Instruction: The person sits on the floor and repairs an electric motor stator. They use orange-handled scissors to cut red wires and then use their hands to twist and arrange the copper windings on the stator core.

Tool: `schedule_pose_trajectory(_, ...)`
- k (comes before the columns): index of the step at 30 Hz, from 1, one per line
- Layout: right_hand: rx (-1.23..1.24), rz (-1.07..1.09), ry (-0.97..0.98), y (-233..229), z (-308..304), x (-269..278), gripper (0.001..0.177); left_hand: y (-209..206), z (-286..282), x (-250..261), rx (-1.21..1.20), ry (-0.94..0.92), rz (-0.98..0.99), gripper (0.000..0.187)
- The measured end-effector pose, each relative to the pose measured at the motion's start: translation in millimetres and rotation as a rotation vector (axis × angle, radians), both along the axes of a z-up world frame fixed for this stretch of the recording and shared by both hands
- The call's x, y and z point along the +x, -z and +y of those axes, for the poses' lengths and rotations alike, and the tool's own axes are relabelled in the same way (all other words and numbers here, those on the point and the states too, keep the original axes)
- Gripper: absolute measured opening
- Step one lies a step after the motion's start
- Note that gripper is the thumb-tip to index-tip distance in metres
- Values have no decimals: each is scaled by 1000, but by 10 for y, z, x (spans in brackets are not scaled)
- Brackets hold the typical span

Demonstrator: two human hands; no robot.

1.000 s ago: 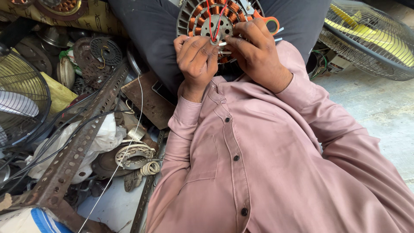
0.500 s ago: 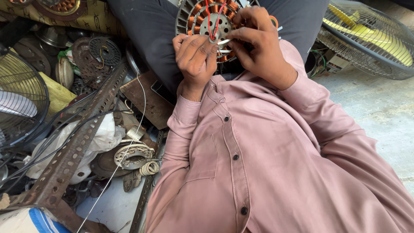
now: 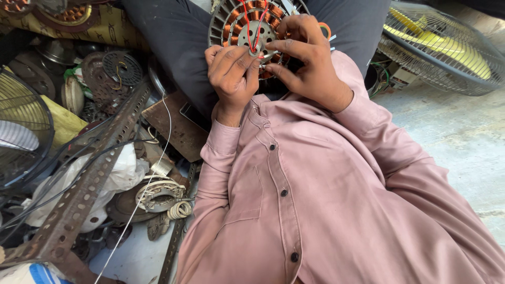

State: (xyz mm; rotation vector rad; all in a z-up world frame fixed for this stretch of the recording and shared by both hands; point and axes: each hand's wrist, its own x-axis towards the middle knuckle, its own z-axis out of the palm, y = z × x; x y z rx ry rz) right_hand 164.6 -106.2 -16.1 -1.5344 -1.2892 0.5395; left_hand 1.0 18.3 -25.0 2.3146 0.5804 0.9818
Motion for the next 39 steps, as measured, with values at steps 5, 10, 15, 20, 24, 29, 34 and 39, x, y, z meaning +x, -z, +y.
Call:
schedule_pose_trajectory(5,-69,91,82,-121,-124,60,23,-162,-13,-137,-124,-40,-47,11)
schedule_pose_trajectory(10,-69,-54,14,-215,-137,-18,17,-258,-109,-232,-77,8,46,10)
schedule_pose_trajectory(15,-117,-152,2,-275,-33,-143,23,-161,-155,-210,-26,-15,70,13)
schedule_pose_trajectory(20,-44,-262,58,-311,3,-191,21,-167,-187,-174,70,-20,23,12)
schedule_pose_trajectory(24,-32,-225,77,-299,12,-145,18,-182,-161,-101,81,43,109,15)
schedule_pose_trajectory(29,60,-291,147,-172,54,-154,20,-212,-122,-18,148,47,149,21)
schedule_pose_trajectory(34,187,-348,100,3,67,-125,20,-219,-92,10,172,52,163,25)
schedule_pose_trajectory(39,170,-188,90,-69,65,-107,19,-245,-12,1,158,104,179,29)
